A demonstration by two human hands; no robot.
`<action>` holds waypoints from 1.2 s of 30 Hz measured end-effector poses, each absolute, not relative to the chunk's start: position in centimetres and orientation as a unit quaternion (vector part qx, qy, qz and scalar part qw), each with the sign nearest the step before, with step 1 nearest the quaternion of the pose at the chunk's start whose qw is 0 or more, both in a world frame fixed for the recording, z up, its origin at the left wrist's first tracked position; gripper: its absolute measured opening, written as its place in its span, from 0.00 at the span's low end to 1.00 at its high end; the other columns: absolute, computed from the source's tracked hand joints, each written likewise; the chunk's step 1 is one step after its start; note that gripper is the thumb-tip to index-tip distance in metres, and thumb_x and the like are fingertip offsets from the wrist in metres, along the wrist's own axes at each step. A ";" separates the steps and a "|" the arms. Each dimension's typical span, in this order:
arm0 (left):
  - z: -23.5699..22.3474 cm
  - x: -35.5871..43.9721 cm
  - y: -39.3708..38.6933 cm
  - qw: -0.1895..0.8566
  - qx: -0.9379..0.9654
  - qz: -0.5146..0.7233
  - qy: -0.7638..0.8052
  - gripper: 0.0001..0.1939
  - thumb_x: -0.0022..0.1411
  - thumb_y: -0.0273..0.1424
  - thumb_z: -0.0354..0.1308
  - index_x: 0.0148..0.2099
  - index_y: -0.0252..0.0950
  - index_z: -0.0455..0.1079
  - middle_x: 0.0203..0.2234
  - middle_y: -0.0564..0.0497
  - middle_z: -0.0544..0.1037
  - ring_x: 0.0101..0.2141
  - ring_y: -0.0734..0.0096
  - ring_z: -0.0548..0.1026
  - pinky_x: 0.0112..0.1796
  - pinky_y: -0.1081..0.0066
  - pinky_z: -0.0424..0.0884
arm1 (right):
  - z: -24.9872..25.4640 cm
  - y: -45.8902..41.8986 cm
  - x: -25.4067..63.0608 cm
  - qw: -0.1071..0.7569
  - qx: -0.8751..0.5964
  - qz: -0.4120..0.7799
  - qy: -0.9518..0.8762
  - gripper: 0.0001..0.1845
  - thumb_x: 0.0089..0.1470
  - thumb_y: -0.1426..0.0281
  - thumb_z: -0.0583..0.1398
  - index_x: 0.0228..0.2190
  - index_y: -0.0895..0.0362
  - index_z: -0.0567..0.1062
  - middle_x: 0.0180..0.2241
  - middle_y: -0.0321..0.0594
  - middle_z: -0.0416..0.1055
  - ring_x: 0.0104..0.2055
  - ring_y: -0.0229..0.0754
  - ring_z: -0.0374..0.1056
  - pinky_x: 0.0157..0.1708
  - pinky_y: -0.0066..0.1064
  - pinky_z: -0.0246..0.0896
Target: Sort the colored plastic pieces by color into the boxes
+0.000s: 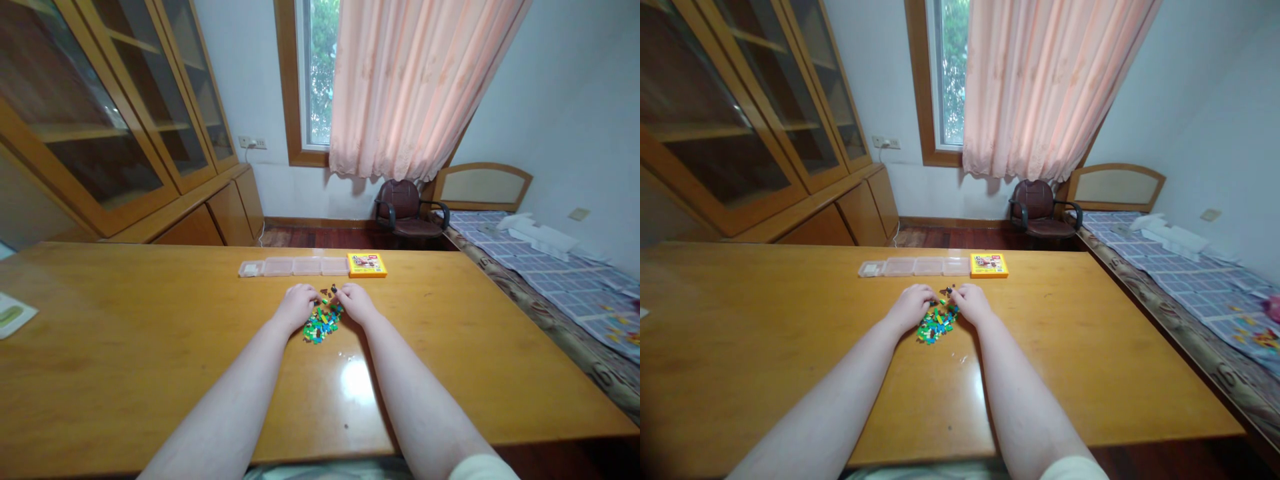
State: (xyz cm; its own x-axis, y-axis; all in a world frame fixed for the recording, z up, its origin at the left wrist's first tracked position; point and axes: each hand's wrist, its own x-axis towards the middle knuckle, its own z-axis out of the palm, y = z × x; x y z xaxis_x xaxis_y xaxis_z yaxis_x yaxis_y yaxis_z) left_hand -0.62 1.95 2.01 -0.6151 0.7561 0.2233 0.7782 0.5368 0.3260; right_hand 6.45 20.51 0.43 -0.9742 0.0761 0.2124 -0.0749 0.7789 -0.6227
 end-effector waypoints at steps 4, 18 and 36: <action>1.8 -0.5 2.0 0.031 -0.448 -0.204 -0.870 0.20 0.53 0.20 0.50 0.41 0.44 0.76 0.38 0.52 0.76 0.41 0.66 0.70 0.46 0.66 0.63 | 0.4 20.4 6.5 0.105 0.008 0.314 -0.943 0.22 0.60 0.63 0.50 0.25 0.56 0.80 0.24 0.37 0.67 0.28 0.36 0.62 0.32 0.25 0.51; 1.6 -1.0 1.8 0.033 -0.407 -0.173 -0.896 0.13 0.55 0.23 0.53 0.32 0.43 0.78 0.33 0.52 0.77 0.38 0.66 0.70 0.43 0.67 0.63 | 1.5 19.2 6.8 0.111 0.053 0.238 -0.963 0.22 0.62 0.61 0.49 0.29 0.56 0.79 0.28 0.38 0.67 0.32 0.37 0.60 0.33 0.26 0.48; 1.7 -0.6 2.1 0.033 -0.425 -0.177 -0.887 0.19 0.54 0.21 0.50 0.45 0.41 0.74 0.41 0.51 0.77 0.43 0.65 0.70 0.47 0.66 0.62 | 0.7 19.6 6.5 0.128 0.046 0.290 -0.947 0.22 0.61 0.63 0.49 0.28 0.57 0.79 0.26 0.38 0.69 0.31 0.37 0.62 0.32 0.27 0.50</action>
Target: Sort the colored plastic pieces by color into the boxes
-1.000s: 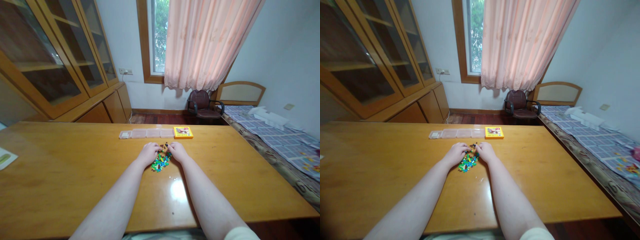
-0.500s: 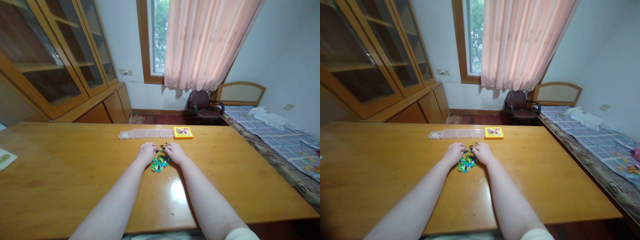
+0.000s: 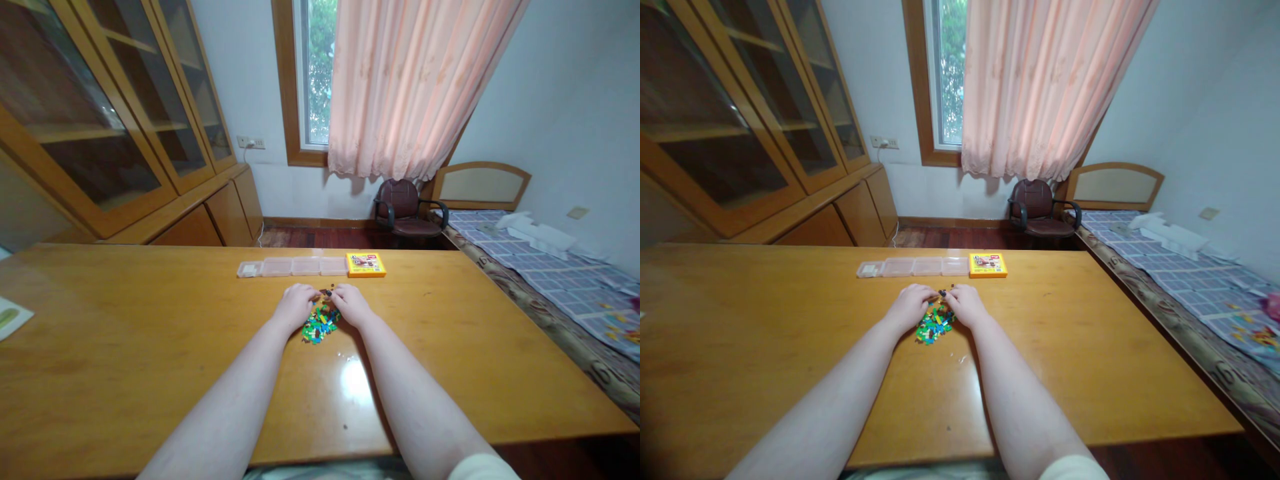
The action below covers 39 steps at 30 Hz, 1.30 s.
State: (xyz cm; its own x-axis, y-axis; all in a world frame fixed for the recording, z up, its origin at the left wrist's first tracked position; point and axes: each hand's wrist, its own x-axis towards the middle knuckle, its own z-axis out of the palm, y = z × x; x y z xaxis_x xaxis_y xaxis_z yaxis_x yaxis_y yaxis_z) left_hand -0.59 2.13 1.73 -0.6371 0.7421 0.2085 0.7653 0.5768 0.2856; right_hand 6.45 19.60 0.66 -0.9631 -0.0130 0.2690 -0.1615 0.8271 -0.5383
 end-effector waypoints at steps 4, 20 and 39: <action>1.5 -0.4 2.2 0.015 -0.507 -0.179 -0.843 0.23 0.53 0.20 0.50 0.48 0.45 0.73 0.46 0.54 0.76 0.46 0.67 0.70 0.49 0.64 0.61 | 0.3 20.4 6.4 0.175 -0.037 0.338 -0.924 0.22 0.61 0.65 0.48 0.28 0.58 0.78 0.29 0.41 0.73 0.34 0.39 0.66 0.35 0.27 0.54; 2.3 -0.5 1.6 0.024 -0.502 -0.126 -0.855 0.16 0.54 0.22 0.54 0.38 0.45 0.77 0.35 0.52 0.80 0.39 0.67 0.73 0.44 0.66 0.63 | 0.5 20.1 6.6 0.106 0.038 0.368 -0.923 0.25 0.59 0.64 0.49 0.19 0.58 0.78 0.20 0.38 0.70 0.26 0.36 0.64 0.30 0.25 0.53; 1.2 -0.6 2.0 0.033 -0.477 -0.175 -0.861 0.18 0.55 0.22 0.53 0.40 0.46 0.77 0.43 0.52 0.77 0.44 0.63 0.70 0.48 0.62 0.64 | 0.2 20.3 6.4 0.077 -0.009 0.356 -0.931 0.28 0.60 0.59 0.49 0.20 0.59 0.78 0.21 0.40 0.71 0.24 0.36 0.64 0.28 0.25 0.52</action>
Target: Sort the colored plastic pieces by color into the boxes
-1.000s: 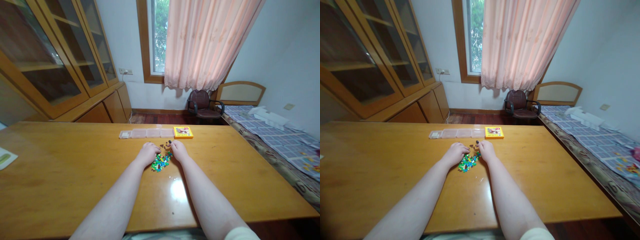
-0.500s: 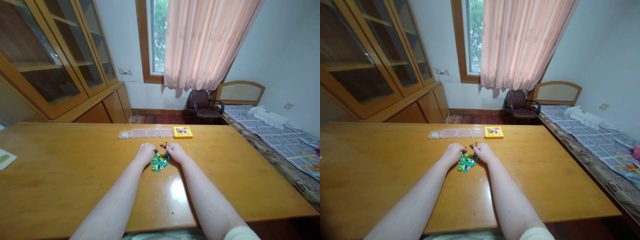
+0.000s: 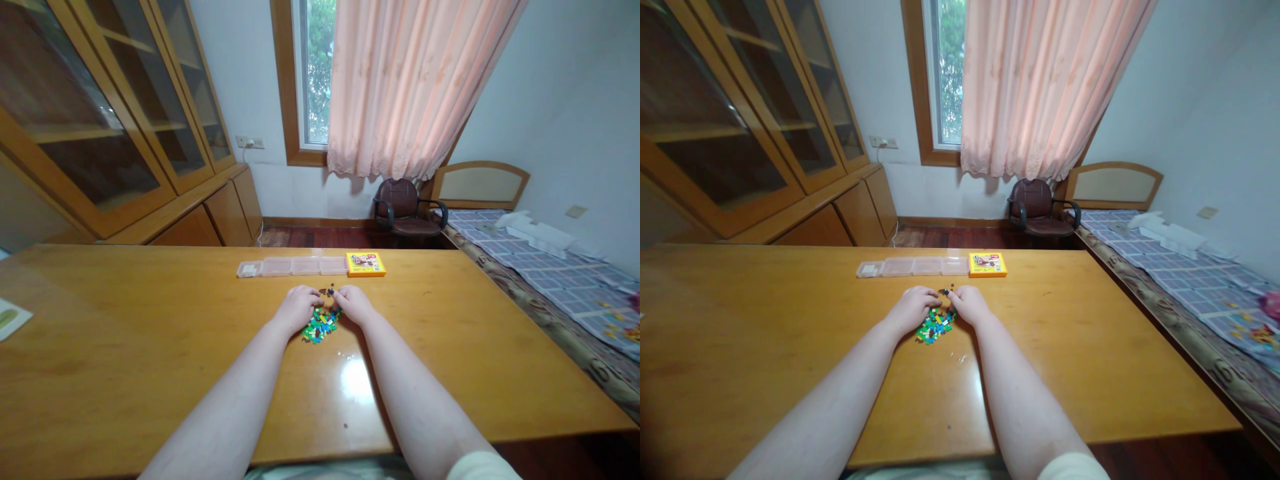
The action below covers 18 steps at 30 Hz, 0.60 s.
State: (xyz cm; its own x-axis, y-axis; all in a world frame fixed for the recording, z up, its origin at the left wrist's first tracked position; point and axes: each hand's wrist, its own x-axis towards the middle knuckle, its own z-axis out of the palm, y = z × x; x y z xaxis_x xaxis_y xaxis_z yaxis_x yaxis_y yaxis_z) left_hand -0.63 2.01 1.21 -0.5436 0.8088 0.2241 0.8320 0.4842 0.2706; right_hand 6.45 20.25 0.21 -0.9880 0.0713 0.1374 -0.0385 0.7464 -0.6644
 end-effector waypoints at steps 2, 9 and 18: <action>1.4 -0.6 2.0 0.038 -0.477 -0.186 -0.858 0.18 0.54 0.21 0.52 0.38 0.46 0.77 0.42 0.52 0.76 0.44 0.64 0.70 0.48 0.61 0.64 | 0.2 20.2 6.4 0.089 -0.011 0.351 -0.932 0.28 0.60 0.59 0.48 0.22 0.58 0.79 0.23 0.40 0.72 0.25 0.36 0.65 0.29 0.26 0.52; 1.5 0.0 2.2 0.005 -0.519 -0.201 -0.831 0.18 0.53 0.18 0.52 0.34 0.46 0.78 0.43 0.53 0.76 0.45 0.66 0.69 0.50 0.63 0.62 | 0.0 20.5 6.3 0.120 -0.043 0.362 -0.924 0.28 0.61 0.58 0.47 0.21 0.58 0.77 0.23 0.40 0.72 0.26 0.36 0.65 0.29 0.25 0.53; 1.4 -0.4 2.2 0.040 -0.453 -0.188 -0.870 0.17 0.54 0.21 0.52 0.41 0.44 0.76 0.42 0.51 0.76 0.44 0.63 0.70 0.48 0.62 0.64 | 0.5 20.0 6.6 0.080 -0.014 0.358 -0.930 0.25 0.59 0.61 0.50 0.21 0.59 0.77 0.22 0.39 0.71 0.25 0.36 0.63 0.28 0.25 0.52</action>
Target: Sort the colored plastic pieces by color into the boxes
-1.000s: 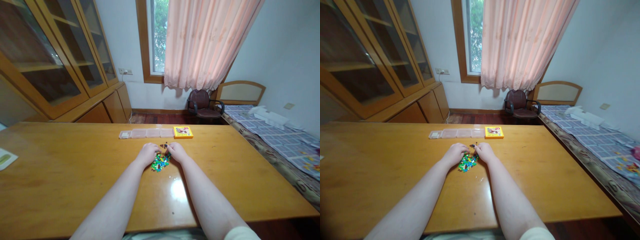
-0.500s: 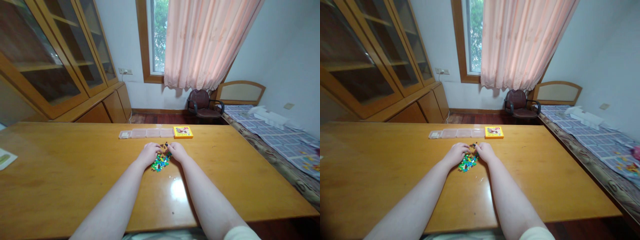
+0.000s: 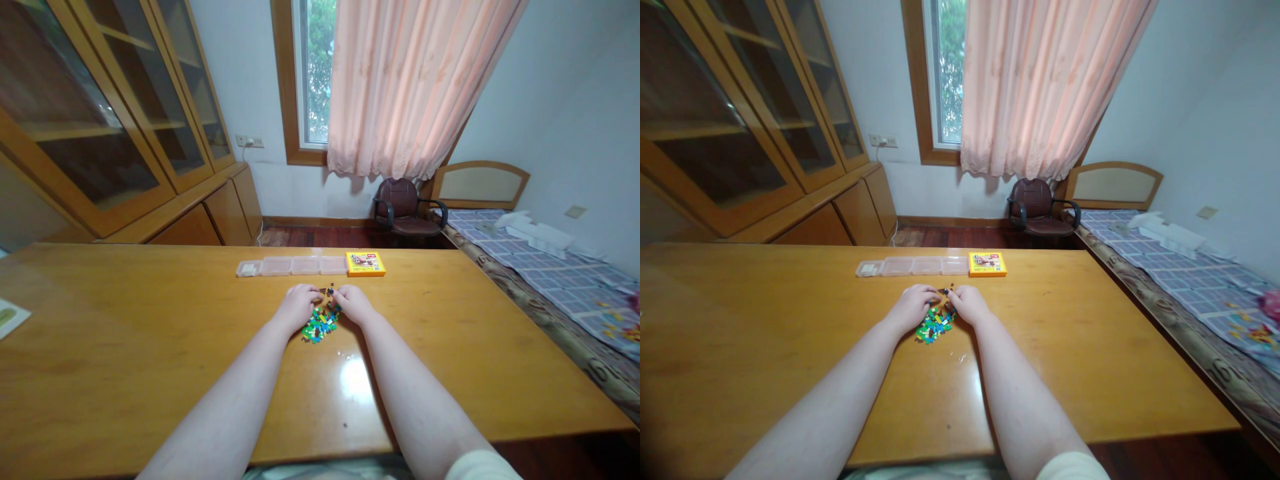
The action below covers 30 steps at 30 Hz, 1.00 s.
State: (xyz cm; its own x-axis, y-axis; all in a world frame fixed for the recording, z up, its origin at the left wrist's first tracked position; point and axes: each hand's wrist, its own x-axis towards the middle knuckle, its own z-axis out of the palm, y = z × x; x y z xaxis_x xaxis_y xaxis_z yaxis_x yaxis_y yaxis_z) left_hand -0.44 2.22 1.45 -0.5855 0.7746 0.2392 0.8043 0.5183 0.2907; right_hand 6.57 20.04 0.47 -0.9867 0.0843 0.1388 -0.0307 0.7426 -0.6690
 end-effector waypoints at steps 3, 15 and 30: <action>1.5 -0.2 2.2 0.029 -0.465 -0.196 -0.863 0.18 0.54 0.21 0.52 0.39 0.45 0.77 0.44 0.52 0.75 0.46 0.64 0.69 0.50 0.62 0.63 | 0.6 20.0 6.6 0.076 -0.007 0.344 -0.936 0.26 0.60 0.61 0.49 0.19 0.59 0.77 0.21 0.39 0.70 0.24 0.35 0.62 0.28 0.25 0.52; 0.9 -0.6 2.1 0.041 -0.449 -0.167 -0.877 0.16 0.56 0.24 0.53 0.42 0.47 0.76 0.46 0.51 0.74 0.47 0.62 0.68 0.50 0.61 0.63 | 0.3 20.3 6.5 0.092 -0.017 0.347 -0.933 0.26 0.60 0.60 0.49 0.20 0.59 0.77 0.21 0.39 0.70 0.25 0.36 0.63 0.28 0.25 0.51; 1.8 -0.2 2.1 0.015 -0.507 -0.186 -0.841 0.17 0.54 0.20 0.53 0.35 0.46 0.78 0.35 0.53 0.77 0.39 0.66 0.69 0.45 0.64 0.61 | 0.5 20.3 6.5 0.131 -0.021 0.352 -0.927 0.23 0.60 0.63 0.48 0.25 0.58 0.78 0.26 0.39 0.71 0.30 0.37 0.66 0.32 0.25 0.54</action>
State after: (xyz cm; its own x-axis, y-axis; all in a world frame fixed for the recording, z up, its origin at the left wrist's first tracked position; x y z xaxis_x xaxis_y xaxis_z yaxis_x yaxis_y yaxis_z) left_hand -0.17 2.15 1.76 -0.4847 0.8479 0.2145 0.8593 0.4159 0.2976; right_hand 6.49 20.33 0.50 -0.9647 0.1318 0.2280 -0.0527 0.7517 -0.6574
